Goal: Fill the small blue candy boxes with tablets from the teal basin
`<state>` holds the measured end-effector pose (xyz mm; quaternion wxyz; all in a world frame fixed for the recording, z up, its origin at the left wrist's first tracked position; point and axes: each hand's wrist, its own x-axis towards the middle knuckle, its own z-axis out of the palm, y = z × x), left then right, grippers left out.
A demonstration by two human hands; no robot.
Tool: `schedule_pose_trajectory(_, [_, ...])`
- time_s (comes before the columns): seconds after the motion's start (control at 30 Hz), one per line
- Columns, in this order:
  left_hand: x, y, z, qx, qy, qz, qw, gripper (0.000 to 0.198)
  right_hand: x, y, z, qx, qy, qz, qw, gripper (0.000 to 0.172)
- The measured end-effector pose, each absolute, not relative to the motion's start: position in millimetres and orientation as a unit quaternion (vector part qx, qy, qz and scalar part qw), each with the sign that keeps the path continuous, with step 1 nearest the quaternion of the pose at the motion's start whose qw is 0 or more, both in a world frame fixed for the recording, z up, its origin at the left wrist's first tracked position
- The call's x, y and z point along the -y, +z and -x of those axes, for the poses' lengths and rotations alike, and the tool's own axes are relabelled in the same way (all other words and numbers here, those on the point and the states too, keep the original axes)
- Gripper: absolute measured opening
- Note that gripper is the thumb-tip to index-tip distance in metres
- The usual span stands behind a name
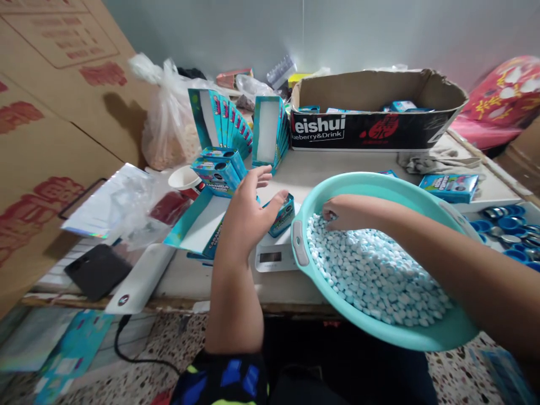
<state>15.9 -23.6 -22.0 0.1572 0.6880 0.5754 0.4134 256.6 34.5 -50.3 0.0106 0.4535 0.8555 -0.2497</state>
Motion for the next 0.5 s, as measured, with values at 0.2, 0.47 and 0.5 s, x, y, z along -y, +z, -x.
schedule_pose_trajectory(0.2, [23,-21,-19,-0.534,0.494,-0.680,0.089,0.033,-31,-31,-251,-0.856,-0.213,-0.447,0.151,0.005])
schedule_pose_trajectory(0.47, [26,-21,-23,-0.522,0.531,-0.667,0.030,0.019,-28,-27,-249,-0.845,-0.205,-0.453,0.194,0.009])
schedule_pose_trajectory(0.5, [26,-22,-23,-0.525,0.527,-0.667,0.024,0.018,-28,-28,-250,-0.844,-0.206,-0.454,0.200,0.010])
